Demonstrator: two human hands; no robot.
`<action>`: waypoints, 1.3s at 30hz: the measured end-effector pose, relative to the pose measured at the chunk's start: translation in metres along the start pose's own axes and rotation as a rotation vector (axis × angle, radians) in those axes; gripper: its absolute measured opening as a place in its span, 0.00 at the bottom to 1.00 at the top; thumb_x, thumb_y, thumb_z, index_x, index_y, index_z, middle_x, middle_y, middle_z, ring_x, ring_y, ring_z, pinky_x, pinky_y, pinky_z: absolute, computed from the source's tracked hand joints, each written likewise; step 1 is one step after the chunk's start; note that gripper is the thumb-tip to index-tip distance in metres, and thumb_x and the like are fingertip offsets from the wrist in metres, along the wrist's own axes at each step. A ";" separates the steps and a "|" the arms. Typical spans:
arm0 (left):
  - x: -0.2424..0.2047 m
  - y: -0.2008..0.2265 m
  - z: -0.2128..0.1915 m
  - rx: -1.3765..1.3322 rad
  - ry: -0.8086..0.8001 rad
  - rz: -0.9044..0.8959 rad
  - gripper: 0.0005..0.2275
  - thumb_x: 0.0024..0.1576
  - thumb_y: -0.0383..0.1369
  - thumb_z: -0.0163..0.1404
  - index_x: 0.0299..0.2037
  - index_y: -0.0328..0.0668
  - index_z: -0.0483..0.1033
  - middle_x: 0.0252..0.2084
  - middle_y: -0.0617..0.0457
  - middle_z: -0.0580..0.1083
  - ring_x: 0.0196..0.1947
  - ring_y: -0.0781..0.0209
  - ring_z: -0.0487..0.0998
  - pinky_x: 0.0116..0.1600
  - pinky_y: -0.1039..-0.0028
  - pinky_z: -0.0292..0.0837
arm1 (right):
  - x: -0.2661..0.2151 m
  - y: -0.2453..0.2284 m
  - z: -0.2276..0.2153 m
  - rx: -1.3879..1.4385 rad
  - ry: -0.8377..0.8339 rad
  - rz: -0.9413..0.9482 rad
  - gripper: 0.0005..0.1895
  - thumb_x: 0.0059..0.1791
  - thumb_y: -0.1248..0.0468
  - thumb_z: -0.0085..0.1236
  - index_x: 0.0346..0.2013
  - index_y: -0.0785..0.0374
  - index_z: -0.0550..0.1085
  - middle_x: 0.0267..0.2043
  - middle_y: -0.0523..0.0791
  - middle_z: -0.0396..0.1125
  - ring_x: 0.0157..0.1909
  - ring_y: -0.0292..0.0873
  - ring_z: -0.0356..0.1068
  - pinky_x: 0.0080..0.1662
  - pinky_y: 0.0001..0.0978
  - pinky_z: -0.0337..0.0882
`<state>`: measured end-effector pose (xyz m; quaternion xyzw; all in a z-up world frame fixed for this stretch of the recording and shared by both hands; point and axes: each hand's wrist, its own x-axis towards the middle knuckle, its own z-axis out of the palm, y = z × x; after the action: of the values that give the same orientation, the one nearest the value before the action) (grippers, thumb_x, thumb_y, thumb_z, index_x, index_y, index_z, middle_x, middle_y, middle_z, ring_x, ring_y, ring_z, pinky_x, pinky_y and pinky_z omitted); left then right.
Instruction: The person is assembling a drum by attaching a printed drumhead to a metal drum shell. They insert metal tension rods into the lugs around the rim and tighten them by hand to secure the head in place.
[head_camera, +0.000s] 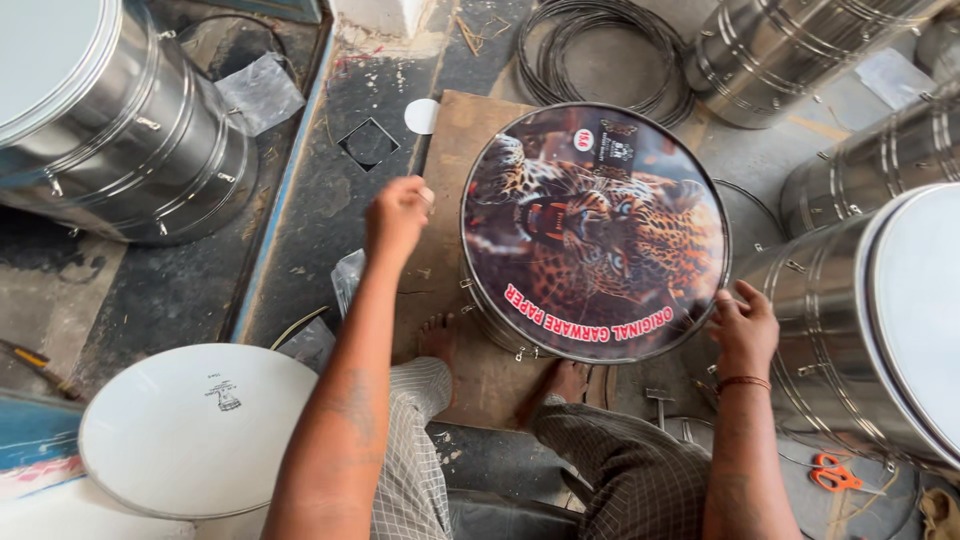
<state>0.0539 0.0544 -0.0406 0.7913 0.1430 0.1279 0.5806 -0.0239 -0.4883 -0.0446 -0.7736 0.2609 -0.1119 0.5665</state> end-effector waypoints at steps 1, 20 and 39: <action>0.012 -0.007 -0.022 -0.065 0.049 -0.100 0.12 0.57 0.34 0.57 0.49 0.41 0.79 0.35 0.50 0.82 0.26 0.65 0.81 0.31 0.71 0.74 | 0.001 -0.002 -0.002 0.034 0.010 0.009 0.24 0.54 0.65 0.60 0.64 0.65 0.68 0.43 0.42 0.70 0.34 0.33 0.69 0.30 0.25 0.68; -0.055 -0.387 -0.021 0.897 -0.074 -0.219 0.27 0.51 0.26 0.54 0.59 0.16 0.62 0.54 0.25 0.65 0.51 0.30 0.71 0.49 0.54 0.74 | -0.040 -0.071 -0.018 0.210 -0.114 0.012 0.08 0.64 0.68 0.48 0.58 0.66 0.68 0.56 0.51 0.71 0.52 0.45 0.72 0.51 0.39 0.72; -0.079 -0.356 -0.063 0.541 0.137 -0.188 0.30 0.50 0.21 0.53 0.64 0.39 0.57 0.58 0.30 0.63 0.54 0.27 0.71 0.55 0.47 0.68 | -0.042 -0.074 -0.015 0.280 -0.149 -0.018 0.08 0.65 0.69 0.48 0.59 0.68 0.68 0.56 0.52 0.72 0.53 0.45 0.74 0.52 0.39 0.74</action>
<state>-0.0700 0.1818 -0.3648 0.8901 0.2835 0.0839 0.3468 -0.0459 -0.4619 0.0343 -0.6956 0.1932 -0.0943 0.6855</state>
